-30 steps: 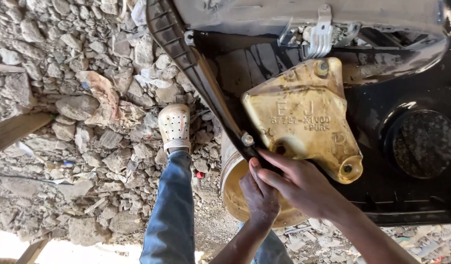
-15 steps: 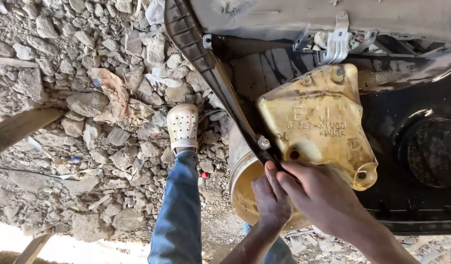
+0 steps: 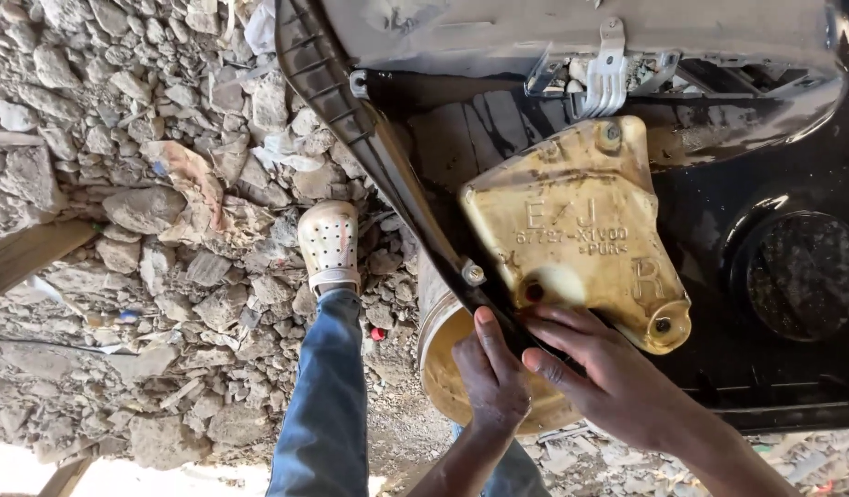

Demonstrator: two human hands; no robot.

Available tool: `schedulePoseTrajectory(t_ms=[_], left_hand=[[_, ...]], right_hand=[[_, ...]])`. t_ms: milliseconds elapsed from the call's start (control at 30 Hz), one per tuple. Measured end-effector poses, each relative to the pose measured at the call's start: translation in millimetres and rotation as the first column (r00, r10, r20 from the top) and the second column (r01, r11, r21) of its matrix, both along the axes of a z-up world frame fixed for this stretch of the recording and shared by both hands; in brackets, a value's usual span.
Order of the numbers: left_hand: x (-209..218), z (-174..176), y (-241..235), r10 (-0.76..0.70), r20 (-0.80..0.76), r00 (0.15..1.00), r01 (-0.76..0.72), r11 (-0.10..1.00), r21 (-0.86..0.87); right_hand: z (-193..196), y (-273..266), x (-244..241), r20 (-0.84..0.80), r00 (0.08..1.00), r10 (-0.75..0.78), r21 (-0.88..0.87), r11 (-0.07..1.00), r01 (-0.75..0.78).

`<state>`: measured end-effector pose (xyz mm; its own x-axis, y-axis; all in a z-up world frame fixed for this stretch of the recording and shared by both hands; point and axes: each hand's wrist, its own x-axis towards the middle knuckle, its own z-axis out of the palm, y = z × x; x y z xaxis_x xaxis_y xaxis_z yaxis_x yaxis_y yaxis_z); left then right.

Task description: Cleaning a car door panel by scrubbing it with a cloth and water from a bucket

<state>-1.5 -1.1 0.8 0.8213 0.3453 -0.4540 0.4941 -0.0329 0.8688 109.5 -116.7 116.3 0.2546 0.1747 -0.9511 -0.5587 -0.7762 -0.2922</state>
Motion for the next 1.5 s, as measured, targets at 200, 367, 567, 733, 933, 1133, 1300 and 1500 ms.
schedulePoseTrajectory(t_ms=[200,367,567,733,933,1133,1300,1500], left_hand=[[-7.2,-4.7,-1.6,-0.014,-0.031,0.999,0.016,0.997,0.072],[-24.3,-15.8,-5.4,-0.128,0.142,0.982,0.069,0.929,0.363],[4.1,6.1,-1.8,0.049,-0.009,0.999,-0.048,0.996,0.081],[8.1,18.1,1.4,0.055,-0.046,0.997,-0.056,0.998,-0.013],[5.2,15.1,2.9,0.031,-0.103,0.994,-0.034,0.999,-0.033],[1.2,10.8,-1.4,-0.008,-0.004,1.000,0.008,1.000,0.017],[5.0,9.3,-2.8,0.023,-0.004,1.000,-0.023,0.999,-0.049],[-5.4,3.2,-6.1,0.045,-0.087,0.995,-0.046,0.999,-0.009]], right_hand=[[19.4,9.9,16.0,-0.061,0.998,-0.035,0.146,0.988,0.043],[14.0,4.3,10.7,-0.079,0.996,0.027,0.148,0.989,-0.015],[0.3,40.7,28.4,-0.109,0.994,-0.002,0.197,0.980,0.023],[0.5,44.2,30.2,-0.194,0.975,-0.107,0.121,0.984,0.132],[-10.1,54.9,19.0,-0.156,0.957,-0.243,0.164,0.949,0.268],[6.7,61.5,36.7,-0.243,0.965,-0.100,-0.007,0.995,0.101],[0.4,64.3,40.2,-0.176,0.984,0.023,-0.044,0.999,-0.031],[4.1,62.2,43.8,-0.240,0.964,-0.116,-0.015,0.993,0.116]])
